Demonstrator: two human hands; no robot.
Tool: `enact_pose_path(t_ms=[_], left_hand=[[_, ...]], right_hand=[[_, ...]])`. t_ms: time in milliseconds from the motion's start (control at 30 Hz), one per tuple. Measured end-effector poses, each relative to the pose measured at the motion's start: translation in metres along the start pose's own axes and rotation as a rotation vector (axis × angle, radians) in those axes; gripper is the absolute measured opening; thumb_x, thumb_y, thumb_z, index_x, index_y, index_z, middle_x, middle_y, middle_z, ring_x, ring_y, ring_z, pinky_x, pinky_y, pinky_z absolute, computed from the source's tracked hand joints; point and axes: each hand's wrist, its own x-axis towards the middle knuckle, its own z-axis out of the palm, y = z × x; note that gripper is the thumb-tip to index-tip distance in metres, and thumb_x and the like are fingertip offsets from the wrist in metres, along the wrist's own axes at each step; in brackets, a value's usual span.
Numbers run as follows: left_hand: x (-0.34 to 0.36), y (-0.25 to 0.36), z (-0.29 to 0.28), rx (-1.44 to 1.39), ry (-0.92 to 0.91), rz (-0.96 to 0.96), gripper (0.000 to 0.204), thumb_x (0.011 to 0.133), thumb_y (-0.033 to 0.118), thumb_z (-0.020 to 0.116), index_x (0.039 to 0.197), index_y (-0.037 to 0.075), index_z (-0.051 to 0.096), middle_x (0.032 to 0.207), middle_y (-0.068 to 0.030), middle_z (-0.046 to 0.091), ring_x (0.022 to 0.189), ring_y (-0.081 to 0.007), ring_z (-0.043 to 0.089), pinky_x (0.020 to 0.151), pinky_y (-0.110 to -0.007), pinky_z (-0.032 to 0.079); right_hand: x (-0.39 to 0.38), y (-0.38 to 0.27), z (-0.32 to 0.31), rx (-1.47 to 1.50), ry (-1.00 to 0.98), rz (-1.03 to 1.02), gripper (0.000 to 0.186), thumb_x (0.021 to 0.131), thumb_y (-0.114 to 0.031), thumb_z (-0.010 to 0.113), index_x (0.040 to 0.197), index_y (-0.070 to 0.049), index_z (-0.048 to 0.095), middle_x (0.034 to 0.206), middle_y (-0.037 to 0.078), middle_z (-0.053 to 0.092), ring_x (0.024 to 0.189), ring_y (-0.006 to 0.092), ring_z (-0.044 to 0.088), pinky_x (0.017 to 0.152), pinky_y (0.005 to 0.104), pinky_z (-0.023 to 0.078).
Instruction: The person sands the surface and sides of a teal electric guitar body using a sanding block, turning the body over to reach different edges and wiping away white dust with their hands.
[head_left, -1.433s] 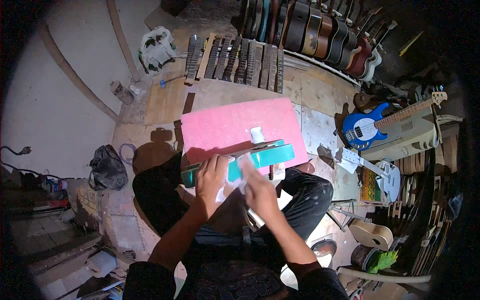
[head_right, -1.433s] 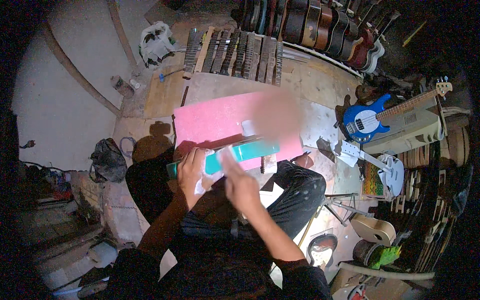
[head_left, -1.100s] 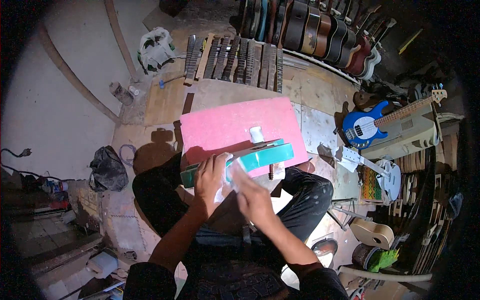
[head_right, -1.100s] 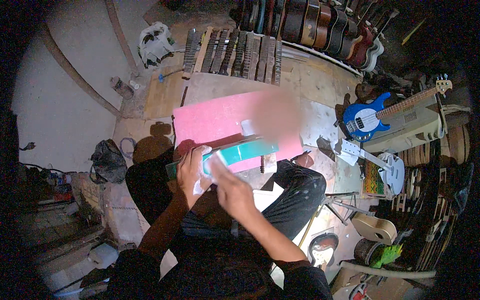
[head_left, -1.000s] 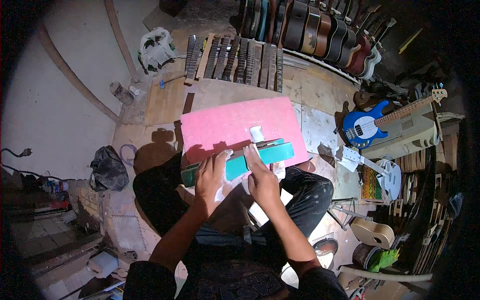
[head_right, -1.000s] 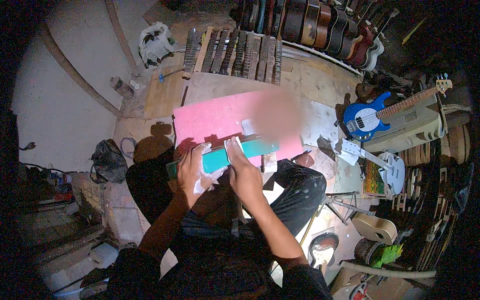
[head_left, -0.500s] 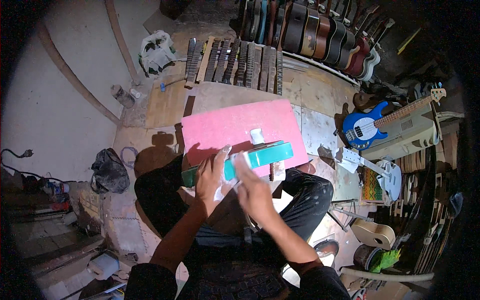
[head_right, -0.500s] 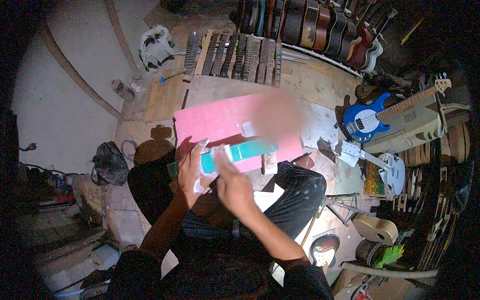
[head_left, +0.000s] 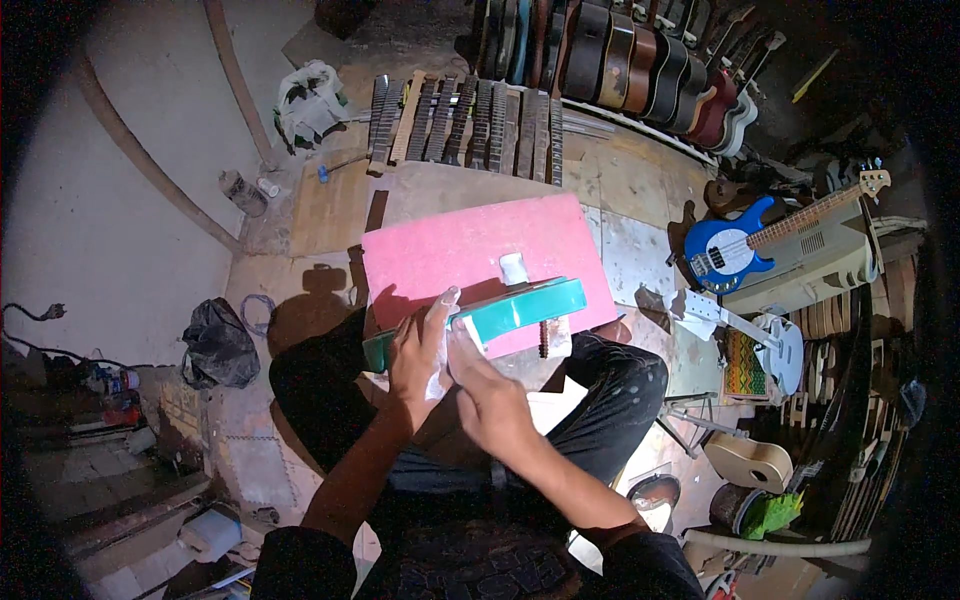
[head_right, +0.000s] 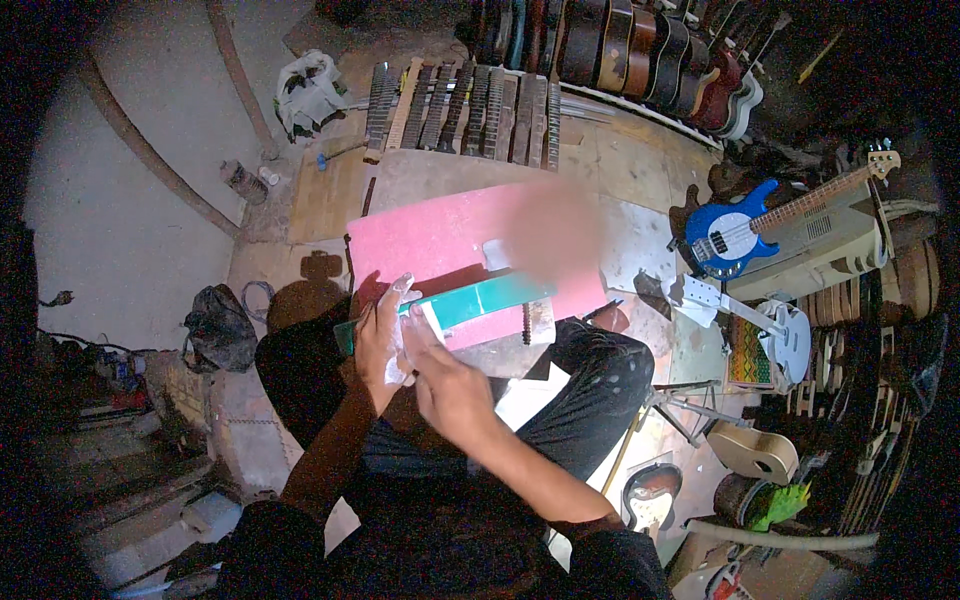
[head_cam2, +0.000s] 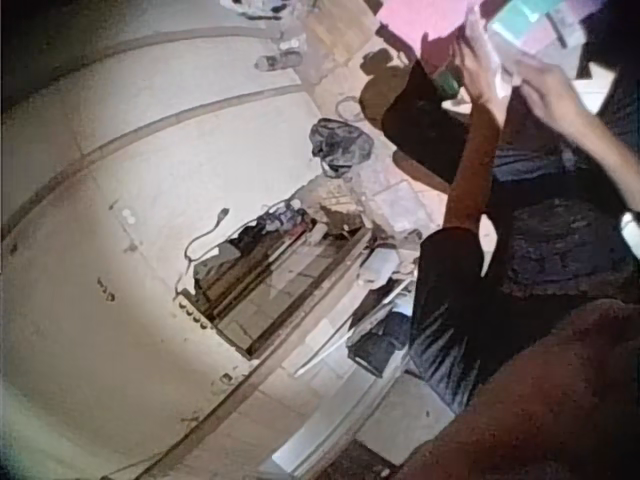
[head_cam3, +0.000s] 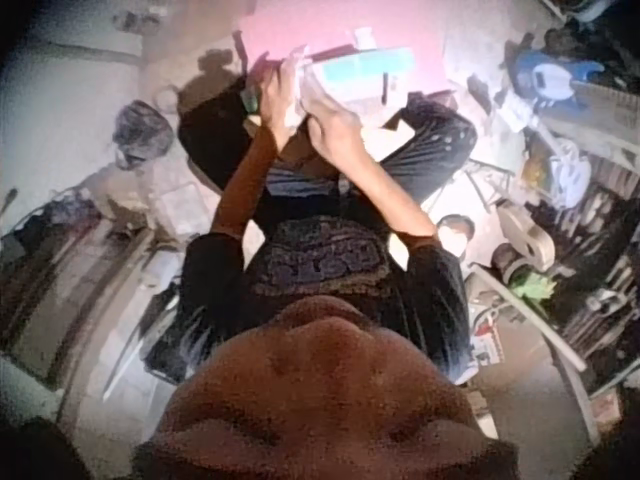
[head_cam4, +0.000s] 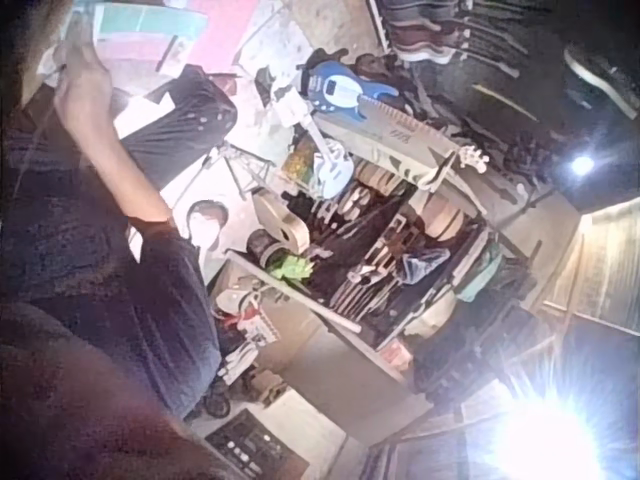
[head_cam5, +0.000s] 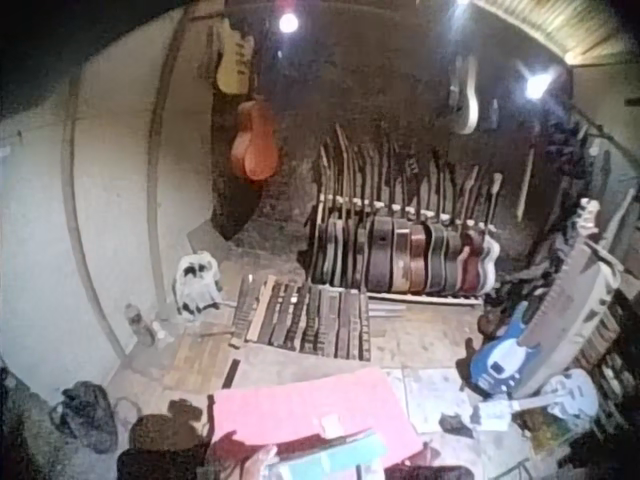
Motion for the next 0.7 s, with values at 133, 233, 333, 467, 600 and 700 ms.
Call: enact_pose_path(t_ms=[133,233,333,467,600,700], left_hand=[[0.004,0.007,-0.003,-0.065,-0.020,-0.032,0.073,0.089,0.020,0.081,0.152,0.004,0.049,0.123,-0.0191,0.074,0.110,-0.0401,0.070,0.096,-0.048,0.055],[0.008,0.009,-0.005,-0.069,-0.023,-0.028,0.075,0.090,0.021,0.080,0.155,0.005,0.045,0.123,-0.0192,0.073,0.110,-0.0398,0.070,0.097,-0.047,0.055],[0.000,-0.007,0.003,-0.055,0.004,0.006,0.084,0.085,0.014,0.080,0.159,0.005,0.041,0.122,-0.0222,0.072,0.105,-0.0435,0.068,0.093,-0.051,0.052],[-0.005,-0.004,0.005,-0.086,0.027,-0.002,0.086,0.083,0.018,0.084,0.156,0.004,0.043,0.119,-0.0203,0.073,0.105,-0.0417,0.069,0.094,-0.050,0.051],[0.008,0.009,0.002,-0.039,0.042,0.031,0.072,0.084,0.023,0.084,0.145,0.005,0.051,0.120,-0.0176,0.072,0.104,-0.0376,0.069,0.095,-0.047,0.050],[0.005,0.001,0.002,0.005,0.064,0.015,0.073,0.078,0.015,0.084,0.143,0.003,0.053,0.122,-0.0204,0.071,0.109,-0.0418,0.067,0.097,-0.051,0.049]], right_hand=[[0.018,0.059,-0.005,-0.146,0.141,0.071,0.070,0.085,0.006,0.059,0.153,-0.008,0.053,0.156,0.021,0.052,0.124,0.0411,0.066,0.100,0.0460,0.059],[0.018,0.045,-0.005,-0.115,0.100,0.087,0.069,0.085,0.006,0.059,0.153,-0.006,0.053,0.155,0.022,0.053,0.127,0.0412,0.063,0.104,0.0461,0.057],[0.007,0.000,0.001,-0.011,0.008,0.001,0.070,0.085,0.004,0.059,0.155,-0.006,0.052,0.157,0.022,0.051,0.126,0.0406,0.064,0.099,0.0472,0.060],[0.007,0.024,-0.001,-0.044,-0.002,0.014,0.071,0.086,0.004,0.058,0.156,-0.006,0.050,0.159,0.021,0.049,0.122,0.0404,0.066,0.093,0.0477,0.062],[0.024,0.052,-0.008,-0.165,0.109,0.036,0.070,0.087,0.002,0.060,0.156,-0.005,0.050,0.158,0.023,0.050,0.109,0.0419,0.072,0.090,0.0477,0.063],[0.017,0.016,0.003,-0.125,0.045,0.022,0.071,0.085,0.002,0.064,0.154,-0.005,0.052,0.157,0.024,0.050,0.104,0.0431,0.073,0.088,0.0483,0.063]])
